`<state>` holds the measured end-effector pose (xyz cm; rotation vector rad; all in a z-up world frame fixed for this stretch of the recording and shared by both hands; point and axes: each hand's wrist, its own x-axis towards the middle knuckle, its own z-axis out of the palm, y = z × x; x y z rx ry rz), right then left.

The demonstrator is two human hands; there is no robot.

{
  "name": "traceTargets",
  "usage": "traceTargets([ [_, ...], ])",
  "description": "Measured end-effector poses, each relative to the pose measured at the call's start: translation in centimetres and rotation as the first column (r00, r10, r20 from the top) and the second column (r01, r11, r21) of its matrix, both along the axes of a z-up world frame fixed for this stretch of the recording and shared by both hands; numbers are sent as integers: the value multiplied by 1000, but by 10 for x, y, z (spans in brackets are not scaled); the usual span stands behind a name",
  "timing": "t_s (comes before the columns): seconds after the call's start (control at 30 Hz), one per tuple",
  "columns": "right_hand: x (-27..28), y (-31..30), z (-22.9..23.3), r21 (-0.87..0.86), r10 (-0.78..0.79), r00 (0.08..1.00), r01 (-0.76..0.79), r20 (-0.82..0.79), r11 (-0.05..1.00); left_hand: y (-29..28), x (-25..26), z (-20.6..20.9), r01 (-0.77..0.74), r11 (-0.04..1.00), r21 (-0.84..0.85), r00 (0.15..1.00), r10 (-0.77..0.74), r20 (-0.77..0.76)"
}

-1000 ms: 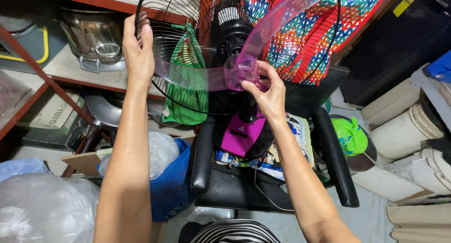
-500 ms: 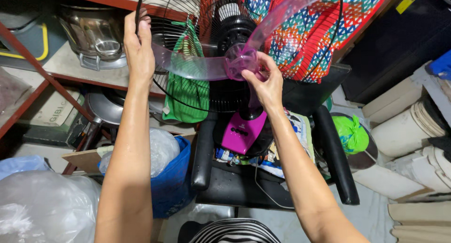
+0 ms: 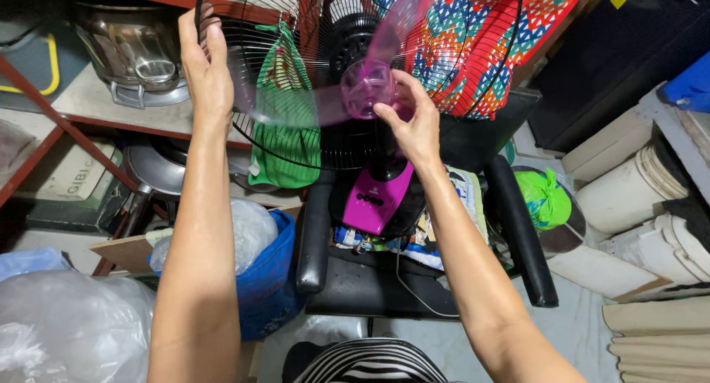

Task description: The person reassembles a table fan by attaching the fan blades, securing the central hub nut, and fitting the front grille. The person uses a red cloth to wipe the fan base and grille during the process.

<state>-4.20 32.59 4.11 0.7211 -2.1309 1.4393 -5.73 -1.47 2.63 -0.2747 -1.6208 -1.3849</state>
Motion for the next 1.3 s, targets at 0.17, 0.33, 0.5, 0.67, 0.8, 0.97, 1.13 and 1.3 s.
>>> traceTargets([
  [0.17, 6, 0, 15, 246, -231, 828, 398, -511, 884, 3, 3, 0, 15, 1000, 23, 1000, -15, 21],
  [0.33, 8, -10, 1, 173, -453, 774, 569, -442, 804, 1, -2, -2, 48, 999, 13, 998, -48, -31],
  [0.5, 19, -19, -24, 25, -456, 812, 498, -363, 867, -2, 5, 1, 102, 994, 29, 995, -102, -3],
  [0.67, 33, -40, -20, 187, -302, 863, 401, -405, 897, -3, 12, 10, 195, 978, 78, 980, -197, 21],
  [0.8, 24, -30, -11, 375, -257, 773, 533, -580, 758, -6, 17, 9, 249, 964, 89, 967, -253, 30],
  [0.97, 30, -8, -32, 183, -328, 767, 495, -551, 849, -9, 16, 12, 281, 949, 144, 956, -289, 39],
  [1.13, 29, -26, -36, 111, -393, 832, 467, -391, 877, -9, 24, 16, 239, 950, 200, 953, -269, 140],
  [1.3, 21, -36, -6, 288, -336, 725, 589, -602, 755, -8, 16, 13, 226, 967, 119, 967, -237, 89],
])
